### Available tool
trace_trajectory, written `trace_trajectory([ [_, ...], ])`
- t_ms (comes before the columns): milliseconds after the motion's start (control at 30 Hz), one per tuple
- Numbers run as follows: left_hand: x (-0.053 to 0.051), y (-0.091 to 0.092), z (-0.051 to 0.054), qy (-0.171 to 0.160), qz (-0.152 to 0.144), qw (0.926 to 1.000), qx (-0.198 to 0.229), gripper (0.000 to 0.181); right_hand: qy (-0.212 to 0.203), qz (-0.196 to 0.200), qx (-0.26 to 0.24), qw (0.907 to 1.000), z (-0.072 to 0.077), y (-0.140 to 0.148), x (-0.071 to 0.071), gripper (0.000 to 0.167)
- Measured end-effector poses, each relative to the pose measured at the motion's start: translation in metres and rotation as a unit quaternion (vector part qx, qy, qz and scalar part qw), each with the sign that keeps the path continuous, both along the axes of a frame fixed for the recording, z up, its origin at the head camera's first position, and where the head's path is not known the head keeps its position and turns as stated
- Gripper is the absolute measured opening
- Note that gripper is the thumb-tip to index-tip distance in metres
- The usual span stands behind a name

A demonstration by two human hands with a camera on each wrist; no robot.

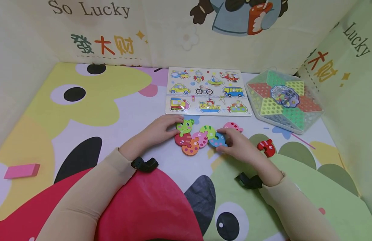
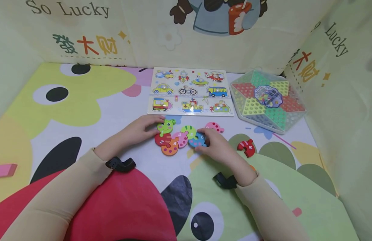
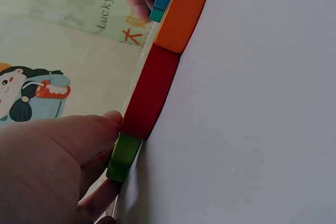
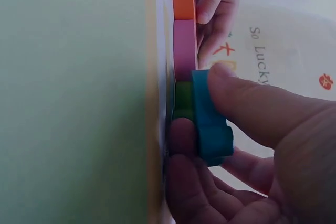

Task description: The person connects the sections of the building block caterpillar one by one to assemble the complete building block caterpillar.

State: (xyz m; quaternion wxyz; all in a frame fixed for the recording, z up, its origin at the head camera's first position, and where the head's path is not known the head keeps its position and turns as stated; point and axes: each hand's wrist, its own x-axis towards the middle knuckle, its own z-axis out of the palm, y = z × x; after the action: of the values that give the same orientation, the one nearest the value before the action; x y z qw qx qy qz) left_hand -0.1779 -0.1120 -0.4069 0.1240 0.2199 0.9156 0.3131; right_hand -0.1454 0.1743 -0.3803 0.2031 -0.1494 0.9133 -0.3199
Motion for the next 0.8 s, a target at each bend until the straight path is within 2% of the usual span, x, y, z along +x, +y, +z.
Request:
trace_trajectory([
  [200,0.0005,-0.0003,0.0007,-0.001,0.003,1.0,0.001,0.046,0.003,0.007,0.014,0.9999,-0.0002,-0.0011,0.0002,0.06],
  [467,0.0007,0.0002,0.0009,-0.002,0.0,1.0,-0.001,0.046,0.01,0.039,0.002,0.9992,0.0016,0.0029,0.0007,0.052],
  [800,-0.0002,-0.0004,0.0001,0.001,-0.003,1.0,-0.003,0.046,0.01,0.041,0.009,0.9991,0.0023,0.0044,-0.0005,0.049],
])
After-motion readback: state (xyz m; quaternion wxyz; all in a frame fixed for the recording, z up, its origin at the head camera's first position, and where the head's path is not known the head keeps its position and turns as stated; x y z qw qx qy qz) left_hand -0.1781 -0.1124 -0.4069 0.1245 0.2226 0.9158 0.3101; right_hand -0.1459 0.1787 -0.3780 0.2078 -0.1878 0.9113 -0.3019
